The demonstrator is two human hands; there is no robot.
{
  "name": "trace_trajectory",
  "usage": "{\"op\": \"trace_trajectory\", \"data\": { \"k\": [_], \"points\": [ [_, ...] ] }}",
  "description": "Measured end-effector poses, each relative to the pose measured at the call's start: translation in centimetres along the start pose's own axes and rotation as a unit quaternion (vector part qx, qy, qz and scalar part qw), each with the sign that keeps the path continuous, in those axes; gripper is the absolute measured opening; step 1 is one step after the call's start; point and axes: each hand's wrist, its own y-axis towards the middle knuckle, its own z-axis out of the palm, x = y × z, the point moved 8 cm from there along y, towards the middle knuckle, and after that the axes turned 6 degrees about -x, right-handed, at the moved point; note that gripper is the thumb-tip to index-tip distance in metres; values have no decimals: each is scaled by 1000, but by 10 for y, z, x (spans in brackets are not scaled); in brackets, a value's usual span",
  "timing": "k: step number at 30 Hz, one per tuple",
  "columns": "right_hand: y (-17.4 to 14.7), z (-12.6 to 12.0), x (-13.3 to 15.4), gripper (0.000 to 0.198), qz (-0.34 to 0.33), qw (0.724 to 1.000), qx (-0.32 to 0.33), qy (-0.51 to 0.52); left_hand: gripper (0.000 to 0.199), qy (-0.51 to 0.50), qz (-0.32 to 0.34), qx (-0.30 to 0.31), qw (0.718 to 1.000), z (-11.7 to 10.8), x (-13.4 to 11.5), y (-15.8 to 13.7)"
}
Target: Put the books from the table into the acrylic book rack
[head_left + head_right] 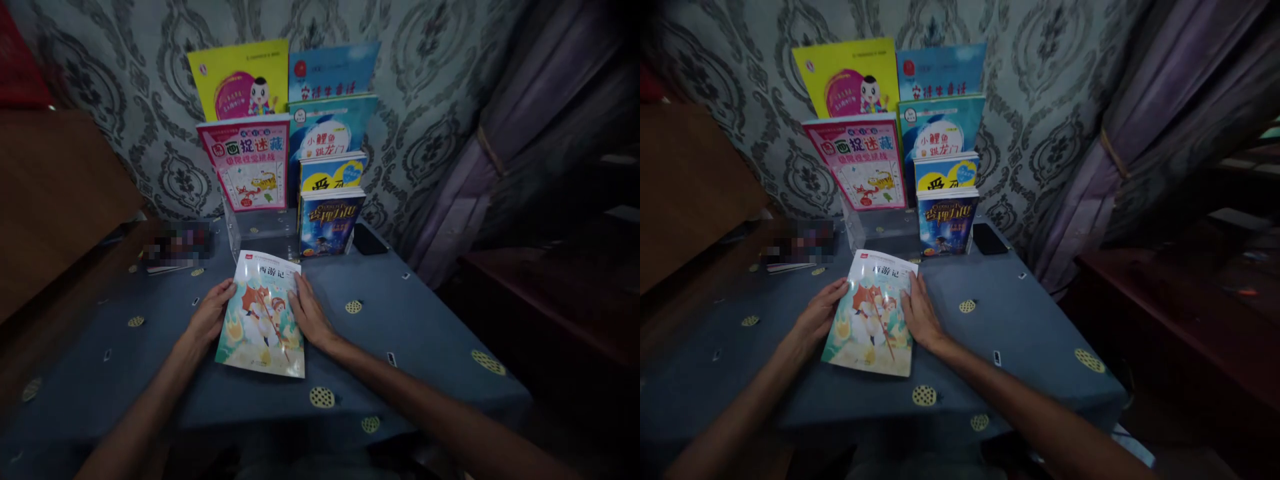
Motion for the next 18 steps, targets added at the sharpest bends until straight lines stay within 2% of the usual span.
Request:
{"op": "trace_trajectory", "data": {
  "k": [2, 4, 6, 8, 10, 14, 18],
  "points": [
    [2, -3, 2, 77, 34, 995, -39, 83, 29, -17, 24, 17, 999, 8, -7, -3],
    [4, -3, 9, 74, 90, 976, -42, 194, 33, -36, 51, 26, 998, 15, -16, -4],
    [6, 1, 23, 66, 141, 942, 3, 305, 37, -50, 81, 30, 995, 17, -26, -4],
    [10, -3, 45, 60, 145, 918, 50, 365, 40, -52, 100, 36, 993, 18, -34, -3],
    [18, -18, 70, 59, 90, 929, 64, 353, 45, -49, 112, 43, 992, 16, -41, -2],
    [26, -41, 106, 57, -63, 968, 85, 229, 54, -58, 142, 36, 988, 5, -51, 3],
    [23, -43, 112, 51, -102, 975, 124, 150, 52, -33, 161, 25, 986, -9, -53, 4]
  ]
}}
